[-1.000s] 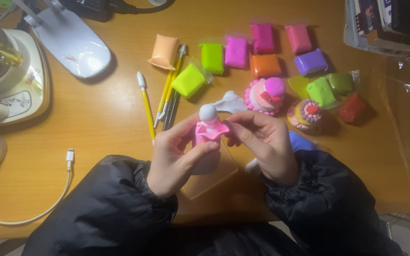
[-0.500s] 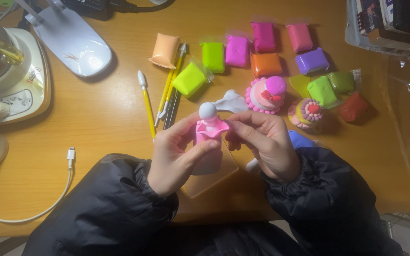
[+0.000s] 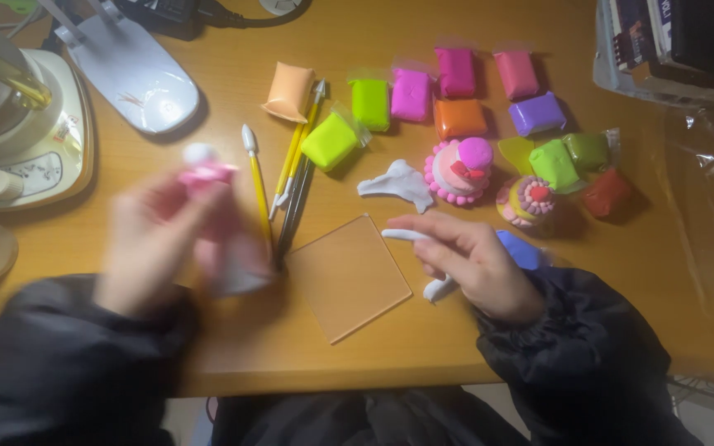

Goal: Molding and shaping clay to decorate a small figure on a desk

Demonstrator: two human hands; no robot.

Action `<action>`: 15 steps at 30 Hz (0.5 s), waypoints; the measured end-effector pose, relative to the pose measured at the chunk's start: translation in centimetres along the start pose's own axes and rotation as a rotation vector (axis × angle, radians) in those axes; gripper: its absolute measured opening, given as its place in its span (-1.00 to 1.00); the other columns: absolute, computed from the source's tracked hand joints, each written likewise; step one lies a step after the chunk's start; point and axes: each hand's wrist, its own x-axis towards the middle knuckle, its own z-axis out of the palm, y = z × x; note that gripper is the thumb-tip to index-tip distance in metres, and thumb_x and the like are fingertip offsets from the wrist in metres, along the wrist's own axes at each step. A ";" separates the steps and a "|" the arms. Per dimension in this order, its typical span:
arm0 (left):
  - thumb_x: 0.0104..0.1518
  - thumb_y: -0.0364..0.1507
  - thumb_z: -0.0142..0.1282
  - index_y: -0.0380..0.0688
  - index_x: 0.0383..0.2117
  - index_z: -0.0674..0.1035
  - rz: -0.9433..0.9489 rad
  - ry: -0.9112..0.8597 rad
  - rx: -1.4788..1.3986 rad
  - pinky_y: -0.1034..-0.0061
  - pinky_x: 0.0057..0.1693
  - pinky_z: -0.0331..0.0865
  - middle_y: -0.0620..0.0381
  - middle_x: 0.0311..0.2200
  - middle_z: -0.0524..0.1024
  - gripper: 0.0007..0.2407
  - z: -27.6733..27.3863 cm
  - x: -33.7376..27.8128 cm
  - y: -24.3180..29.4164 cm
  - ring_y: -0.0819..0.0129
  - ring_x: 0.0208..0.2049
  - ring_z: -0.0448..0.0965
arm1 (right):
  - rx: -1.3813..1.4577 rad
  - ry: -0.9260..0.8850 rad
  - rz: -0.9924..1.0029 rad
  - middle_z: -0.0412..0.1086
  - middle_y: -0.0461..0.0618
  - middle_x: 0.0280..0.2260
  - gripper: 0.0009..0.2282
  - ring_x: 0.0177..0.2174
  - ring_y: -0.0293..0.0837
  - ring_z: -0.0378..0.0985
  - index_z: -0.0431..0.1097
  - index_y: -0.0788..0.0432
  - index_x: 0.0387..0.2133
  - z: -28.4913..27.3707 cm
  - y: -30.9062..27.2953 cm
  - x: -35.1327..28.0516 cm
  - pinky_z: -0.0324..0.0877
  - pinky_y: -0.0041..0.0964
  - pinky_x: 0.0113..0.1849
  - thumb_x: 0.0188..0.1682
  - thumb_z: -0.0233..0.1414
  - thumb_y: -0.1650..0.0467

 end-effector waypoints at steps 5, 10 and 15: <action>0.08 -0.37 0.30 -0.23 0.13 0.51 -0.201 0.057 0.165 0.61 -0.12 0.40 0.06 -0.30 0.63 -0.54 -3.4 1.9 -2.4 0.50 -0.31 0.54 | -0.126 0.003 -0.145 0.51 -0.02 -0.21 -0.66 -0.32 -0.27 0.55 0.44 0.16 0.06 0.4 1.3 -0.8 0.58 -0.45 -0.47 -0.02 0.10 0.49; 0.16 0.01 0.19 -0.26 0.17 0.49 0.061 0.138 0.855 0.09 -0.06 0.34 -0.07 -0.31 0.63 -0.39 -1.9 -1.2 -1.1 -0.08 -0.22 0.61 | -0.390 0.097 -0.270 0.61 -0.17 -0.35 -0.86 -0.62 -0.32 0.63 0.56 0.16 -0.25 0.3 1.1 -1.2 0.57 -0.54 -0.48 -0.09 0.22 0.45; 0.18 -0.11 0.17 -0.22 0.01 0.50 0.799 -0.176 0.675 0.19 0.04 0.36 -0.03 -0.10 0.53 -0.55 7.8 -8.8 0.9 0.00 -0.12 0.49 | -0.484 0.045 -0.591 0.45 -0.13 -0.35 -0.85 -0.39 -0.31 0.50 0.59 0.10 -0.23 1.6 0.9 -0.9 0.37 -0.49 -0.33 -0.07 0.25 0.46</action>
